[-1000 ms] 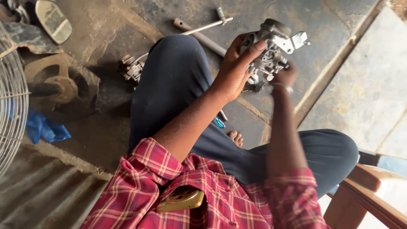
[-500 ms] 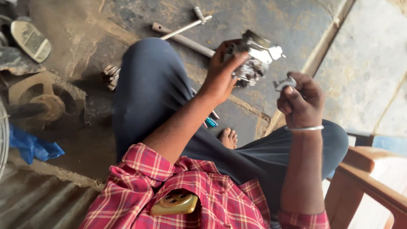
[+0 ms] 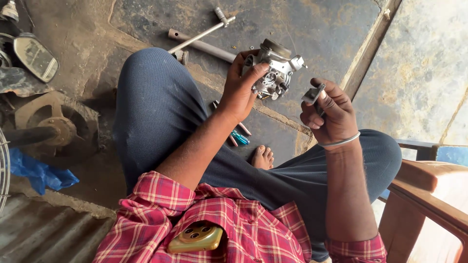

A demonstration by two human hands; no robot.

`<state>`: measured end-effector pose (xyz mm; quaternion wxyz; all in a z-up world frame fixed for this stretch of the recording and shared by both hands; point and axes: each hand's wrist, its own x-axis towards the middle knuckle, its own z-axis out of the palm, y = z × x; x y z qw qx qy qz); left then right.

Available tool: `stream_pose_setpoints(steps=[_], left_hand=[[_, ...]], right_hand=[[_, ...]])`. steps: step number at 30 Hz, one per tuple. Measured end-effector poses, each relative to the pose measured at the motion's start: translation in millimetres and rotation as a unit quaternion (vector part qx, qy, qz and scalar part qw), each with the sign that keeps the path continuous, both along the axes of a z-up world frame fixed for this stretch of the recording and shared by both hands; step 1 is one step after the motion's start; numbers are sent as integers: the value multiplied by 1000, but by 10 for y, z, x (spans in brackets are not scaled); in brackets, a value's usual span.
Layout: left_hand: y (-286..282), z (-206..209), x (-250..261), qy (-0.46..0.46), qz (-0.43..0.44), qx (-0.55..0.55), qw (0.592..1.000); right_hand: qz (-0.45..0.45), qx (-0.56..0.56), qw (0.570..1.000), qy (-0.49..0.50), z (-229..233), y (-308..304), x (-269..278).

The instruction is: Disassembling, inspecting, and preparing to reassemble a motorcycle carburetor.

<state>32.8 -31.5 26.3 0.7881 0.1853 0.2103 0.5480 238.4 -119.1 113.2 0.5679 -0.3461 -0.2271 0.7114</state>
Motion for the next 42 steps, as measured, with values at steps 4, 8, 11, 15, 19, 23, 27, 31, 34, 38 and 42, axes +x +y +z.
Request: stream_pose_setpoints(steps=[4,8,11,15,19,23,27,31,34,38,42], left_hand=[[-10,53,-29,28,-11,0,1000],[-10,44,-34,42,-5,5,999],[-15,29,-26,40,-1,13,999],[-35,-14,-6,32,4,25,999],[-57,-58,8,37,8,32,999],[-62,-58,4,29,6,21,999],[-64,-72,4,27,8,24,999],[-64,-28,-1,16,3,18,1000],[-63,-32,5,20,-1,19,1000],[-68,-58,12,21,1,33,999],[-51,-52,8,16,3,34,999]], right_hand=[[-4,-12,1000,-7,38,-3,-52],[-24,23,992,-118,49,24,-139],[-32,35,982,-185,53,41,-196],[-24,33,974,-223,53,46,-259],[-24,36,976,-213,64,66,-328],[-24,35,981,-191,44,69,-321],[-18,30,984,-174,10,76,-286],[-4,12,992,-129,-46,73,-234],[-7,-43,998,-41,-51,78,-210],[8,-52,999,-10,-64,80,-169],[20,-42,999,18,-17,92,-152]])
